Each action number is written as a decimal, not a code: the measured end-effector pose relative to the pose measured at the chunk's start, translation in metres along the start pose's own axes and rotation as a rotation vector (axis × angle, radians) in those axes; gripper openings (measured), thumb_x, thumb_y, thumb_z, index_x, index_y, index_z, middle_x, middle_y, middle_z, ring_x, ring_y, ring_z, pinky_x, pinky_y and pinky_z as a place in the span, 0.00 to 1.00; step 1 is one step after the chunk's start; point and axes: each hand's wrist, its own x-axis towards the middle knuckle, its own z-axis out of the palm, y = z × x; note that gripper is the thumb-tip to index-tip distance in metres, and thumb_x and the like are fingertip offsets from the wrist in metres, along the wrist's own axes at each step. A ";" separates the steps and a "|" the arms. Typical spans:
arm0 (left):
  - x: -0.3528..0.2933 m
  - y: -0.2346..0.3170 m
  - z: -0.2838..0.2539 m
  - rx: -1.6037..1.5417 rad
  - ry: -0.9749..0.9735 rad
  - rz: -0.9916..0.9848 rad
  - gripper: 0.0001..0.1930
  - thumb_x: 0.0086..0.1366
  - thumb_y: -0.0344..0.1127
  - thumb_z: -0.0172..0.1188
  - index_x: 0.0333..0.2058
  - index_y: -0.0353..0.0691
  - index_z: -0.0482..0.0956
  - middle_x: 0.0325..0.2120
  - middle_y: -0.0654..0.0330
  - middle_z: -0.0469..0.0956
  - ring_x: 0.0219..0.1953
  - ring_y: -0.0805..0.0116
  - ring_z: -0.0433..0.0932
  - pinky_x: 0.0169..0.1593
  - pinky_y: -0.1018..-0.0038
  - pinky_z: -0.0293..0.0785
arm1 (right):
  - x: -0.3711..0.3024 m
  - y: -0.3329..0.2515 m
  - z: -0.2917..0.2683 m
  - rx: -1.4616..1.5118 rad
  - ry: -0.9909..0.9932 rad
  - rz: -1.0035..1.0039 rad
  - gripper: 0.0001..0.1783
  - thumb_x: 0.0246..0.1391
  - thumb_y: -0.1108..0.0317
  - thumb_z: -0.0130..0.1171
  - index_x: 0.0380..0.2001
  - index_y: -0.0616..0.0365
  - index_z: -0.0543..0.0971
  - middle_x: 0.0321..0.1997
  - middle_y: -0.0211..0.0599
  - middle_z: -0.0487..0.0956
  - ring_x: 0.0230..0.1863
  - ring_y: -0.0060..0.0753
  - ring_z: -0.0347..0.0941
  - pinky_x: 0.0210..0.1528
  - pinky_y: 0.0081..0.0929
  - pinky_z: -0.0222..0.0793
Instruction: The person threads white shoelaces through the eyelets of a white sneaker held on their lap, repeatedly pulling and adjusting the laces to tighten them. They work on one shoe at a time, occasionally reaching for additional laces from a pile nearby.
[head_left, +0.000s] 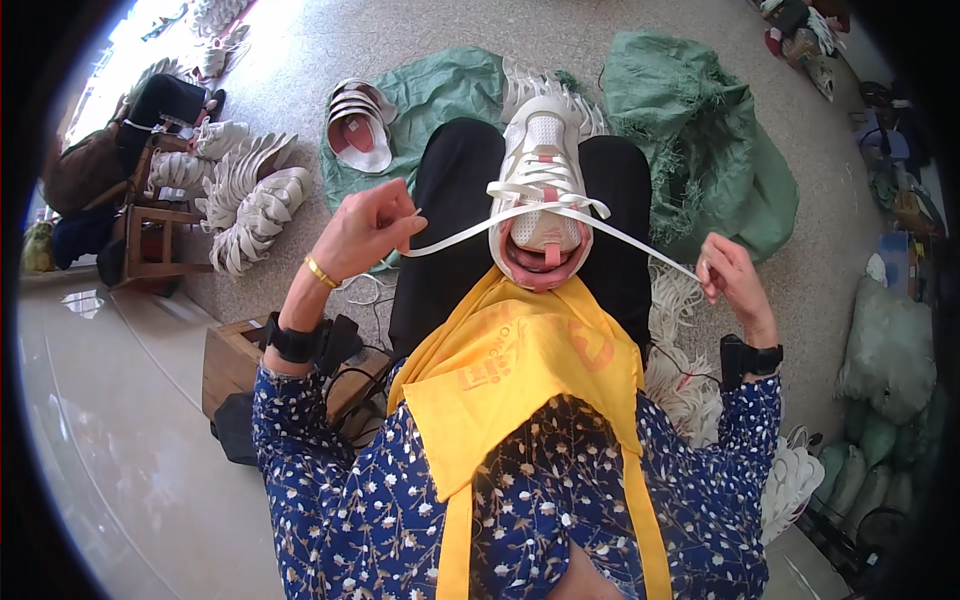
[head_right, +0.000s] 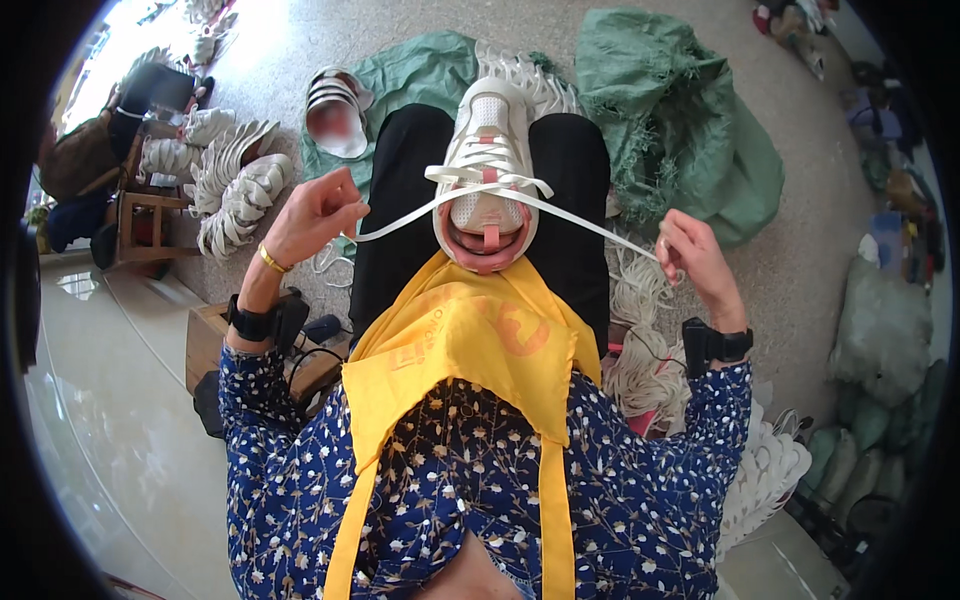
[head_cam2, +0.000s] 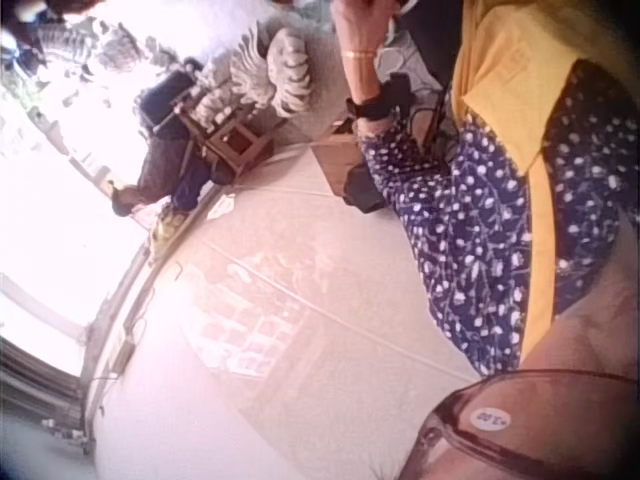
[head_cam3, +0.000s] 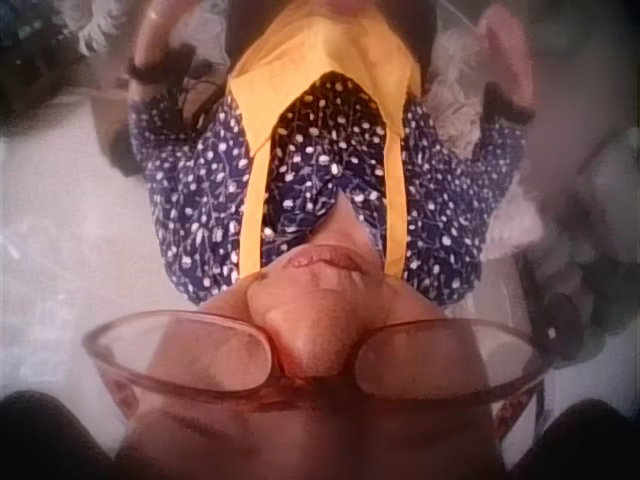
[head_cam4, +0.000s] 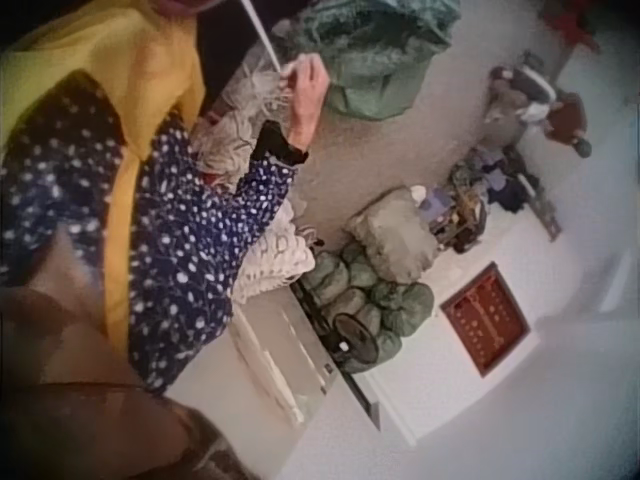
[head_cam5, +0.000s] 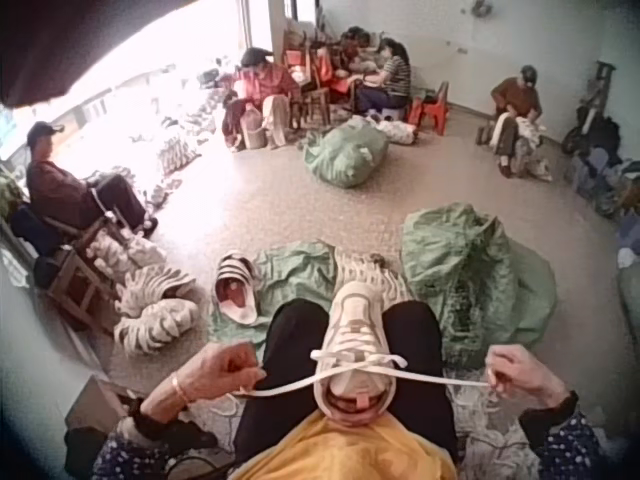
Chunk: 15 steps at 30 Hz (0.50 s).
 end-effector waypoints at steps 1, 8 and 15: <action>0.003 0.001 0.003 0.032 0.026 0.033 0.09 0.68 0.31 0.65 0.34 0.37 0.73 0.22 0.68 0.75 0.21 0.85 0.70 0.25 0.81 0.65 | 0.005 -0.002 0.001 -0.102 -0.005 0.014 0.15 0.73 0.61 0.50 0.29 0.52 0.67 0.21 0.24 0.73 0.18 0.13 0.67 0.18 0.14 0.64; 0.030 0.033 0.033 0.081 0.187 0.257 0.11 0.64 0.31 0.69 0.40 0.39 0.75 0.19 0.68 0.70 0.21 0.82 0.68 0.26 0.79 0.63 | 0.027 -0.028 0.043 -0.551 0.182 -0.181 0.12 0.60 0.64 0.67 0.32 0.61 0.77 0.24 0.28 0.78 0.18 0.15 0.70 0.21 0.18 0.67; 0.054 0.043 0.055 0.079 0.176 0.316 0.10 0.65 0.31 0.67 0.38 0.39 0.74 0.20 0.68 0.69 0.20 0.82 0.67 0.25 0.79 0.62 | 0.044 -0.075 0.119 -0.542 0.207 -0.641 0.11 0.50 0.71 0.73 0.34 0.62 0.80 0.32 0.35 0.81 0.23 0.26 0.76 0.26 0.26 0.70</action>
